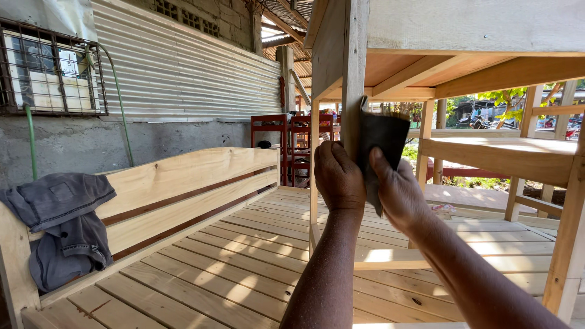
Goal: The person sands a wooden chair frame with a sheet of sandpaper, holding the frame steady with one hand while rubbing the sandpaper along the legs, stretchers, and rails. They reposition around the chair and continue sanding different surfaces of the frame.
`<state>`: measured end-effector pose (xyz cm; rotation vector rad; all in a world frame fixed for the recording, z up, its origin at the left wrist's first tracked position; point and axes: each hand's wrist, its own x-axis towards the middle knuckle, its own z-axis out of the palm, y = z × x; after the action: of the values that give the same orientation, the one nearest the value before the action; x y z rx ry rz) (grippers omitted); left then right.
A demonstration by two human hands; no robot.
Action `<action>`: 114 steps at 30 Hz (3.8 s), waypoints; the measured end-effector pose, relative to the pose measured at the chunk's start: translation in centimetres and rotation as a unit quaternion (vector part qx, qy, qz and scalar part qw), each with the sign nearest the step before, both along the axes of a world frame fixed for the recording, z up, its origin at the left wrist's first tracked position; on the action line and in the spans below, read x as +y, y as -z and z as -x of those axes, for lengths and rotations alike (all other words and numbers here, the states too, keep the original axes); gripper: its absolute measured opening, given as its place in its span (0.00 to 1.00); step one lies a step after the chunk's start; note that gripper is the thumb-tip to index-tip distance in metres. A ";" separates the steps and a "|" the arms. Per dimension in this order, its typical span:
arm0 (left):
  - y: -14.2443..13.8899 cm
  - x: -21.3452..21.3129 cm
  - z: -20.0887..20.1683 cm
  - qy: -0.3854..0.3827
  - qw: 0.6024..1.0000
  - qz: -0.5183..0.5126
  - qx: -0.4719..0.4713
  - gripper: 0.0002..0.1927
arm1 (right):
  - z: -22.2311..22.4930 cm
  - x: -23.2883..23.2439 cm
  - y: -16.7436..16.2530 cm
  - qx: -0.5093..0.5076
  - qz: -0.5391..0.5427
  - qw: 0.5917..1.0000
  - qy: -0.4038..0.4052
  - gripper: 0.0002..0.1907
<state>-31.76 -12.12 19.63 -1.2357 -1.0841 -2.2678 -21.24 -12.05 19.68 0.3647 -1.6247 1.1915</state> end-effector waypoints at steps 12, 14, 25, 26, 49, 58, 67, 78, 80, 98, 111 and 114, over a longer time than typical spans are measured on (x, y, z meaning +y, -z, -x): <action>-0.1 -1.0 -0.1 -0.009 1.000 -0.020 0.010 0.13 | 0.0 -1.5 0.2 -0.017 0.138 0.984 0.113 0.26; -0.1 -1.0 0.1 -0.004 1.000 -0.031 0.004 0.13 | -0.1 -0.6 0.0 -0.025 0.137 0.982 0.130 0.25; 0.1 -0.3 0.4 0.001 0.999 -0.045 0.010 0.11 | 0.6 -1.3 1.3 -0.002 0.157 0.982 0.109 0.23; 0.1 -0.2 0.4 -0.003 0.999 -0.047 0.011 0.11 | 0.6 -1.3 1.1 0.001 0.173 0.980 0.095 0.23; -0.7 0.9 1.2 0.035 0.998 0.026 -0.044 0.21 | 0.4 1.7 -4.2 -0.022 0.060 0.985 0.158 0.25; -0.7 -1.3 1.8 0.246 0.927 0.270 -0.085 0.47 | 0.8 -1.2 -6.1 -0.023 0.098 0.983 0.155 0.24; -0.5 0.7 1.7 0.076 0.975 0.201 -0.061 0.44 | 0.5 -0.6 -6.4 -0.040 0.137 0.976 0.163 0.29; 0.7 2.1 2.9 0.144 0.981 0.046 -0.125 0.15 | 1.0 0.7 1.0 -0.062 0.203 0.975 0.070 0.32; 0.7 1.7 2.6 0.058 0.988 0.066 -0.128 0.15 | 0.8 1.9 -0.5 -0.068 0.219 0.972 0.045 0.32; 1.1 0.9 1.8 -0.117 0.986 0.011 -0.115 0.14 | 0.3 1.4 -0.7 -0.103 0.266 0.955 0.079 0.27; 1.3 2.1 2.7 -0.005 0.993 -0.029 -0.113 0.14 | 1.8 -2.0 7.2 -0.101 0.284 0.948 0.106 0.30; 1.5 3.0 3.0 -0.005 0.994 -0.024 -0.104 0.13 | 1.5 -3.6 10.3 -0.152 0.339 0.922 0.108 0.30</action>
<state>-34.75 -9.16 18.14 -0.9903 -1.0965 -2.4417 -22.77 -15.70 9.34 -0.4513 -1.3455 1.5976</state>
